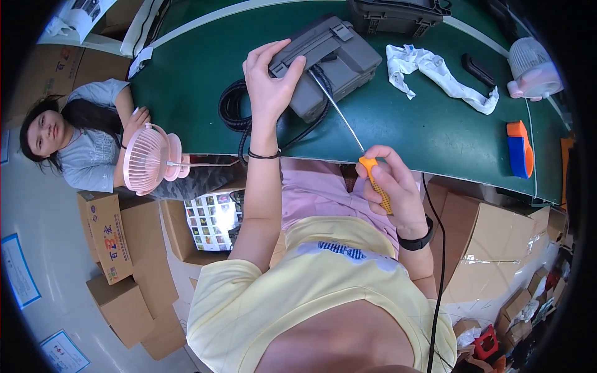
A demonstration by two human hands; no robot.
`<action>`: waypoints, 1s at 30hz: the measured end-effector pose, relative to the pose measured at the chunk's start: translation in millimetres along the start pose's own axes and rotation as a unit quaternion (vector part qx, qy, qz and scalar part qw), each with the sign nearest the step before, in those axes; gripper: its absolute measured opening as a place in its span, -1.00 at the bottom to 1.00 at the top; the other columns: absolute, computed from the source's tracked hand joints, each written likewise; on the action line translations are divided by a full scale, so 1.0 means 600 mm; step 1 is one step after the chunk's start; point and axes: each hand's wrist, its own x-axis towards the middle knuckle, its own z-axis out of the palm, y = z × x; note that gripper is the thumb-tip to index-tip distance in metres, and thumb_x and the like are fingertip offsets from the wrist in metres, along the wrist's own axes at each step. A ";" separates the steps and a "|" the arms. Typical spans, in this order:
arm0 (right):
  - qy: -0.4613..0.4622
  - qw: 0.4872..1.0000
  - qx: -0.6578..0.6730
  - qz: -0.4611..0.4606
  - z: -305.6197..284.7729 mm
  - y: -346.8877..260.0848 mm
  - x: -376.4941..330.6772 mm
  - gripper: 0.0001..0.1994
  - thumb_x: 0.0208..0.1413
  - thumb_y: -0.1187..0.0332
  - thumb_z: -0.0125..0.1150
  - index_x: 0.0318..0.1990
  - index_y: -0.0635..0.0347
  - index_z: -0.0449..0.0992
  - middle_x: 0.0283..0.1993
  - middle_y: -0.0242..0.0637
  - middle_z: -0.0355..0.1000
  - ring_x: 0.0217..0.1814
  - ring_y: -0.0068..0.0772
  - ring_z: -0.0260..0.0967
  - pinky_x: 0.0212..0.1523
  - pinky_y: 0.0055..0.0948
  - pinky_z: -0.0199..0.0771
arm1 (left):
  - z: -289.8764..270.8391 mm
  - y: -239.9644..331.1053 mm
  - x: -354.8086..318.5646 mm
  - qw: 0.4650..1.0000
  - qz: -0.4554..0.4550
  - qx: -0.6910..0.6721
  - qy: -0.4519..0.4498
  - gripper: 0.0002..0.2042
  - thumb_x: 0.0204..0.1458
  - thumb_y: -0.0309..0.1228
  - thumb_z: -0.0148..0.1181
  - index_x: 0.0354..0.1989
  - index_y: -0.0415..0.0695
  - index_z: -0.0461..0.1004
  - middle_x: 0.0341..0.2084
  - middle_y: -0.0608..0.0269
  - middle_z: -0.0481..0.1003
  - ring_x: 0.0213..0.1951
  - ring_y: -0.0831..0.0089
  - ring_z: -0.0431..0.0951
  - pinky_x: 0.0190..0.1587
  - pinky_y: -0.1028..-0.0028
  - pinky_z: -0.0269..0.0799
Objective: The recorder is assembling or inspecting electronic enclosures, using a screwdriver to probe or fasten components.
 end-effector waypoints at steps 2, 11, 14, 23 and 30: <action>-0.023 0.994 0.104 0.026 -0.001 0.000 0.002 -0.76 0.40 0.43 -0.06 0.16 0.05 0.28 -0.10 -0.34 0.30 -0.48 -0.71 0.14 -0.59 -0.74 0.14 | -0.001 -0.001 0.002 1.000 -0.007 -0.006 -0.006 -0.63 -0.12 -0.25 0.43 -0.09 -0.04 0.66 -0.05 0.17 0.52 0.04 0.18 0.39 0.14 0.26 0.33; 0.054 0.980 -0.171 -0.086 -0.004 -0.007 -0.017 -0.66 0.30 0.56 -0.03 0.20 0.12 0.21 -0.13 -0.32 0.37 -0.51 -0.77 0.11 -0.59 -0.76 0.11 | -0.009 0.005 0.002 1.000 -0.004 -0.004 -0.018 -0.63 -0.11 -0.25 0.43 -0.08 -0.05 0.65 -0.05 0.16 0.53 0.05 0.17 0.41 0.16 0.25 0.33; 0.104 0.964 -0.167 -0.180 -0.024 -0.033 -0.026 -0.64 0.31 0.53 -0.05 0.22 0.15 0.18 -0.11 -0.25 0.36 -0.53 -0.75 0.12 -0.60 -0.75 0.13 | -0.012 0.000 0.002 0.999 -0.012 -0.023 -0.023 -0.63 -0.10 -0.25 0.43 -0.08 -0.06 0.65 -0.04 0.15 0.53 0.06 0.18 0.42 0.16 0.25 0.33; 0.335 0.861 -0.223 -0.310 -0.114 -0.039 0.064 -0.59 0.33 0.41 0.08 0.29 0.22 0.29 -0.16 -0.30 0.46 -0.50 -0.75 0.28 -0.62 -0.77 0.20 | -0.014 -0.005 0.013 0.998 -0.004 -0.044 -0.037 -0.64 -0.10 -0.26 0.43 -0.09 -0.09 0.66 -0.07 0.12 0.55 0.03 0.19 0.49 0.13 0.28 0.38; 0.363 0.843 -0.231 -0.322 -0.147 -0.015 0.097 -0.62 0.30 0.45 0.12 0.25 0.26 0.35 -0.16 -0.30 0.51 -0.47 -0.74 0.32 -0.58 -0.76 0.24 | -0.035 -0.039 0.060 0.998 -0.020 -0.041 -0.048 -0.66 -0.10 -0.27 0.44 -0.15 -0.16 0.67 -0.11 0.04 0.60 -0.05 0.21 0.60 0.07 0.36 0.47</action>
